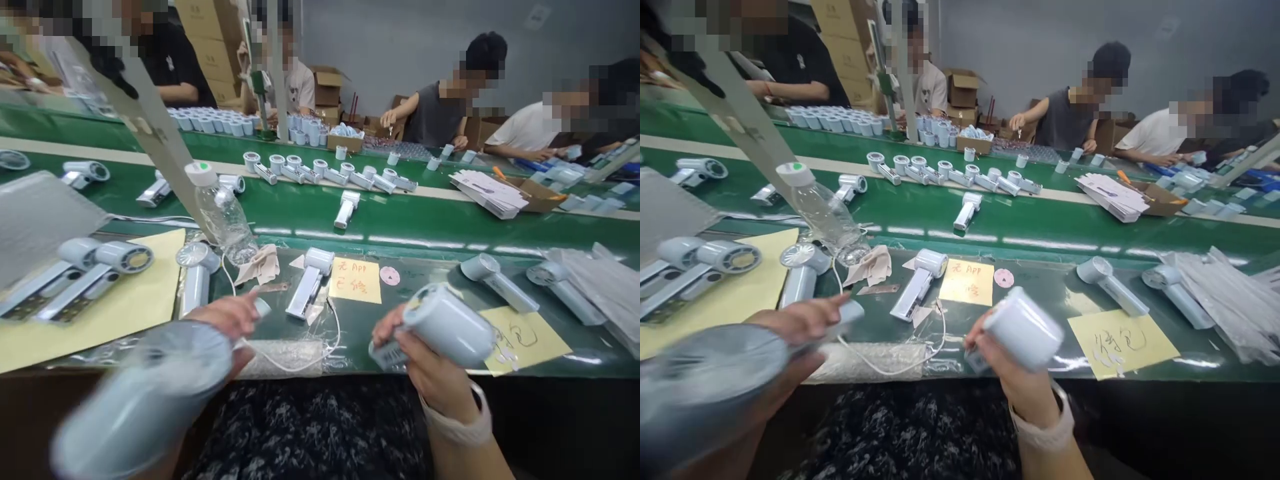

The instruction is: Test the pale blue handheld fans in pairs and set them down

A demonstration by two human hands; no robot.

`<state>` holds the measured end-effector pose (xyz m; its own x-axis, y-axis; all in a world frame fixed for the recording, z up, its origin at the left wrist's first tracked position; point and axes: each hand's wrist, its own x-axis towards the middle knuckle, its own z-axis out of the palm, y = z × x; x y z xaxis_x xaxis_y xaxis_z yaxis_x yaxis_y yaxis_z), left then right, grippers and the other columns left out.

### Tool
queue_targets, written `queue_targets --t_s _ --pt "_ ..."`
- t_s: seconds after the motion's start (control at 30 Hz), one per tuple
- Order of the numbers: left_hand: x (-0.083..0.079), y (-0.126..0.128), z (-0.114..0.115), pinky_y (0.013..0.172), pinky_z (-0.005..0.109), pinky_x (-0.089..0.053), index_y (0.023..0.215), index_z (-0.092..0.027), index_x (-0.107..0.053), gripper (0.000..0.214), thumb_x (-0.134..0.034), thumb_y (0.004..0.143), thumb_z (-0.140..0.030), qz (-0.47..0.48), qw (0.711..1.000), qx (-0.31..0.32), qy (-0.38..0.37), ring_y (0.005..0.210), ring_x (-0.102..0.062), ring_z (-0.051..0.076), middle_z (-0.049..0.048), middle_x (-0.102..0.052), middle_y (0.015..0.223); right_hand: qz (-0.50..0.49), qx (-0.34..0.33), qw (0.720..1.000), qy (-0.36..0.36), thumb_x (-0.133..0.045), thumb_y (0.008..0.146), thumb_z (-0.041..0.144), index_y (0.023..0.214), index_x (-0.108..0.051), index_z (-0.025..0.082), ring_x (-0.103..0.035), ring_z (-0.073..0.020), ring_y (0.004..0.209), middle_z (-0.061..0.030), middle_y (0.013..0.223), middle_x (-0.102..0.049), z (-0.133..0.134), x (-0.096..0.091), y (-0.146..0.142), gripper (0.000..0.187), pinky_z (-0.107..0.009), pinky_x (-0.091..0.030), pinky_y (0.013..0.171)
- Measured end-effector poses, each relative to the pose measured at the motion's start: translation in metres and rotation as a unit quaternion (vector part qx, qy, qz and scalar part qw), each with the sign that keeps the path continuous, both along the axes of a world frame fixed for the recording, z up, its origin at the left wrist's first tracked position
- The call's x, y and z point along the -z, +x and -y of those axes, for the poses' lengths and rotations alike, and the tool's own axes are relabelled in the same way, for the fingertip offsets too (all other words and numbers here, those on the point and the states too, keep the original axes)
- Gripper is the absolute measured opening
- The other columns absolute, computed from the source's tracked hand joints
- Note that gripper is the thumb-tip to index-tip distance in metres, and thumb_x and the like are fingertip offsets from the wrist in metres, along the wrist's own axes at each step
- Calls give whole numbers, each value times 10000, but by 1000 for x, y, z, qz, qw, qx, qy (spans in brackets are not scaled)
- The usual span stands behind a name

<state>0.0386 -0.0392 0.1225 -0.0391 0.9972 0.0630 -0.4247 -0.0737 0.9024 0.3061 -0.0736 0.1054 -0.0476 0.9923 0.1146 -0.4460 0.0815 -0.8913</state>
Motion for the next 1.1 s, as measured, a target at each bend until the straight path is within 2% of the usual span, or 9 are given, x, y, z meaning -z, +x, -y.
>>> queue_targets --t_s 0.13,0.27,0.4,0.5,0.63,0.77,0.9,1.0,1.1 --pt "1 17 4 839 326 -589 958 -278 -706 320 -858 677 -263 77 991 95 -60 748 -615 153 -22 -627 735 -19 -12 996 -82 -819 756 389 864 -677 191 -641 -177 629 -8 703 -676 -6 11 -9 268 -326 -540 609" --pt "-6 33 6 536 209 -563 972 -199 -746 489 -870 621 -516 162 950 185 -190 527 -586 94 27 -720 814 -60 -37 986 -154 -820 748 414 871 -673 155 -647 -158 669 -25 758 -687 -15 17 -30 322 -305 -562 660" --pt "-1 48 -2 791 285 -617 1057 -176 -738 750 -909 450 -583 137 960 129 -208 990 -700 264 108 -735 1130 -166 -66 956 -233 -819 738 376 942 -660 169 -660 -192 756 -34 866 -702 -18 24 -51 331 -373 -593 702" --pt "10 61 -7 869 378 -602 1041 -177 -722 792 -908 407 -613 125 969 73 -203 1152 -630 348 110 -734 1139 -149 -56 966 -204 -839 723 373 1022 -651 194 -669 -215 833 -53 996 -711 -17 26 -63 396 -387 -585 747" --pt "19 78 -3 982 446 -544 1104 -189 -672 770 -864 514 -645 137 969 50 -199 1214 -592 367 101 -726 1153 -67 22 986 -154 -798 776 444 1413 -427 249 -650 -248 1078 -81 1197 -678 -14 28 -72 763 -420 -509 969" --pt "19 89 11 1052 406 -495 1302 -221 -562 688 -745 749 -588 110 976 68 -176 1319 -513 316 87 -634 1343 -7 -4 994 -112 -783 809 410 1557 -147 264 -512 -248 1324 -114 1462 -511 -6 29 -78 993 -429 -359 1144" --pt "13 87 19 1170 374 -360 1482 -300 -394 593 -500 944 -525 69 987 86 -115 1475 -294 246 13 -382 1583 -67 -25 994 -82 -844 742 363 1457 -373 277 -616 -251 1184 -74 1321 -627 -2 28 -79 861 -416 -458 1062" --pt "7 77 19 1225 404 -243 1467 -309 -452 623 -594 894 -512 -54 990 95 -86 1505 -207 277 7 -358 1595 -179 -77 971 -138 -795 757 493 1186 -622 236 -716 -257 870 -49 1002 -739 -2 28 -75 530 -454 -585 851" --pt "4 68 17 1234 470 -195 1360 -317 -587 479 -641 888 -372 -255 962 85 54 1488 -247 311 18 -420 1556 -245 -144 941 -183 -729 778 591 1063 -704 198 -717 -258 757 -63 871 -753 1 27 -70 487 -477 -606 778"
